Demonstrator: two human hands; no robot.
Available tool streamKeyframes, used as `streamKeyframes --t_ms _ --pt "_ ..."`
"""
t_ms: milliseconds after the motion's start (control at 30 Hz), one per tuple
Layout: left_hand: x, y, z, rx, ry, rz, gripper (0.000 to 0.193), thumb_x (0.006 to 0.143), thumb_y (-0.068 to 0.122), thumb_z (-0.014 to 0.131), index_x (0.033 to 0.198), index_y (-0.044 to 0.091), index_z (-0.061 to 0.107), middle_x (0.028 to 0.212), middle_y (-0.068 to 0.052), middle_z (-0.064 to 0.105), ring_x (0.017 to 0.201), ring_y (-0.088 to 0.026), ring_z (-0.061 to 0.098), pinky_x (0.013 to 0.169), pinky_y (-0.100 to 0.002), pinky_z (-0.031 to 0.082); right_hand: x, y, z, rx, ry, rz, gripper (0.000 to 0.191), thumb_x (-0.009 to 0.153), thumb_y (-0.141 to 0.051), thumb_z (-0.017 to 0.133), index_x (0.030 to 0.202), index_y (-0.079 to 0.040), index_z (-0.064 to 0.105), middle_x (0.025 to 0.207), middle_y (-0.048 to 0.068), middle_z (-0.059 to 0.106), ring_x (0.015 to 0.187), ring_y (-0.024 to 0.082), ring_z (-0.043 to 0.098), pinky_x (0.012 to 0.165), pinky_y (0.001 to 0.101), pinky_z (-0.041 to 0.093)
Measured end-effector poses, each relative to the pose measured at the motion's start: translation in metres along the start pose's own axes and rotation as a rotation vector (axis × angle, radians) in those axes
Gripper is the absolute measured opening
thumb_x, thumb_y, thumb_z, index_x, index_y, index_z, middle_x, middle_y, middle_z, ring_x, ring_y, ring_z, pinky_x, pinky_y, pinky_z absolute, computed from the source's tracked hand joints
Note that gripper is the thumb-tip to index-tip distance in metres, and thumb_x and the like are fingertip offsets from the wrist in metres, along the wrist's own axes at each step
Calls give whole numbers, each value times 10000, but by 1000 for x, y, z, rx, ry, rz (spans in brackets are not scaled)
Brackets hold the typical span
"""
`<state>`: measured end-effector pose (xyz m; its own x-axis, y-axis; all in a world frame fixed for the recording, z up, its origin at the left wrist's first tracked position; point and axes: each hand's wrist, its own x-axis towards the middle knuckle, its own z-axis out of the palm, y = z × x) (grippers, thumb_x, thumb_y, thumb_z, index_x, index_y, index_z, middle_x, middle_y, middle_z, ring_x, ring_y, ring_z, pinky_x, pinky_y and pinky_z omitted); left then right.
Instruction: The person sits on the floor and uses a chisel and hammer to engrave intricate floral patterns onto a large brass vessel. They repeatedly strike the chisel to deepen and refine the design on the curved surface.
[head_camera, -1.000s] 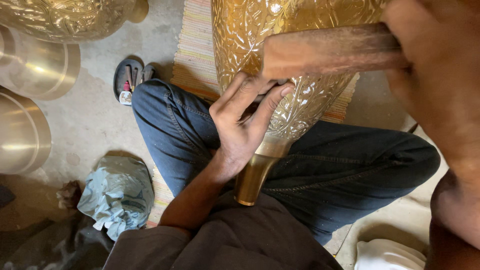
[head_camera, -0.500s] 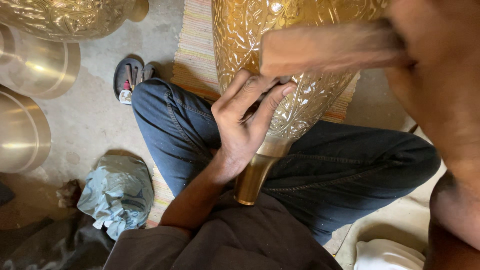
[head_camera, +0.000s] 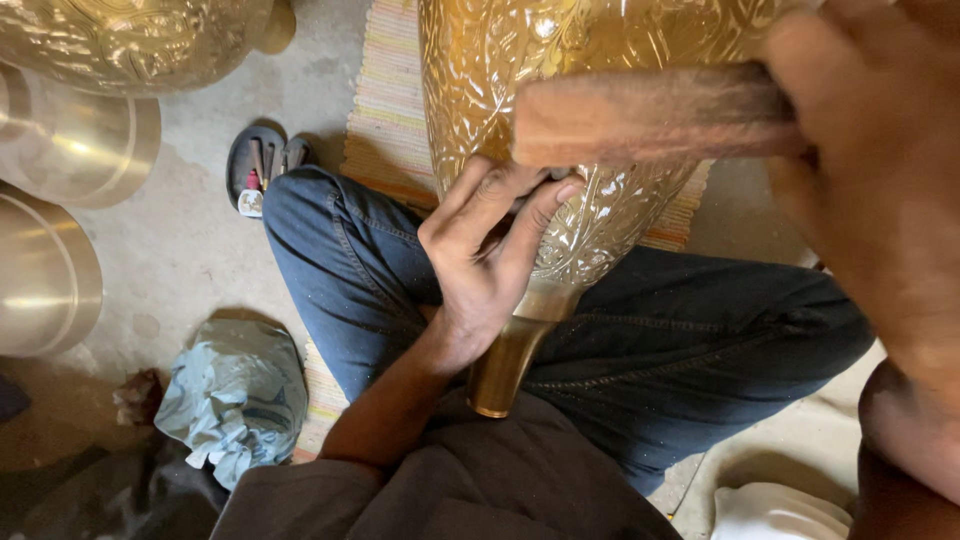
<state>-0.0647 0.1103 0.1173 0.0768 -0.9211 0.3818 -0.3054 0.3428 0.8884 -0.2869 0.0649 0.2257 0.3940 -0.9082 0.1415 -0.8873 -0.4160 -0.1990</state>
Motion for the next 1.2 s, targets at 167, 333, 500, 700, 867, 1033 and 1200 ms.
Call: streamKeyframes --t_ms 167,333,500,700,867,1033,1200 --pt "3 8 -4 8 -21 -24 305 949 -19 841 1228 -7 719 974 -76 708 798 -98 654 700 -232 548 1 1 -3 47 -21 23 355 847 -15 810 1155 -18 634 996 122 648 915 290 665 797 393 525" --pt "3 9 -2 -55 -17 -33 331 965 -15 823 1272 5 700 988 -76 702 830 -96 672 738 -205 563 0 3 -5 178 -39 107 353 865 -34 808 1170 -29 629 1002 107 642 931 271 659 826 386 523" --pt "1 -4 1 -77 8 23 236 988 -16 801 1205 48 735 1008 -73 731 844 -118 699 763 -222 594 -10 10 -1 -259 76 -100 333 829 -16 871 1090 -28 664 1015 133 698 966 300 695 880 393 562" --pt "4 -22 -41 -345 253 -5 321 1106 50 706 1415 59 618 961 -56 756 858 -159 761 890 -309 634 -21 12 26 328 161 171 267 1058 -8 802 1170 30 563 1046 138 710 946 187 732 806 286 568" --pt "3 -29 -74 -404 341 -251 393 1096 90 695 1443 -38 565 996 -69 705 911 -167 731 816 -269 625 -22 -10 59 465 134 299 518 980 -292 847 1257 -5 515 1088 125 668 1001 219 690 831 358 573" --pt "-7 -30 -81 -421 248 -377 376 1053 91 711 1380 -49 589 989 -75 723 886 -168 737 809 -269 623 -18 -36 72 171 52 207 1108 628 -548 948 1406 61 447 1232 243 521 1122 362 531 896 508 493" --pt "-17 -34 -79 -461 209 -427 387 1031 91 727 1371 -48 607 982 -77 728 893 -169 741 813 -267 625 -20 -40 75 182 138 153 1141 701 -519 986 1508 35 398 1298 223 502 1254 377 515 1047 530 472"
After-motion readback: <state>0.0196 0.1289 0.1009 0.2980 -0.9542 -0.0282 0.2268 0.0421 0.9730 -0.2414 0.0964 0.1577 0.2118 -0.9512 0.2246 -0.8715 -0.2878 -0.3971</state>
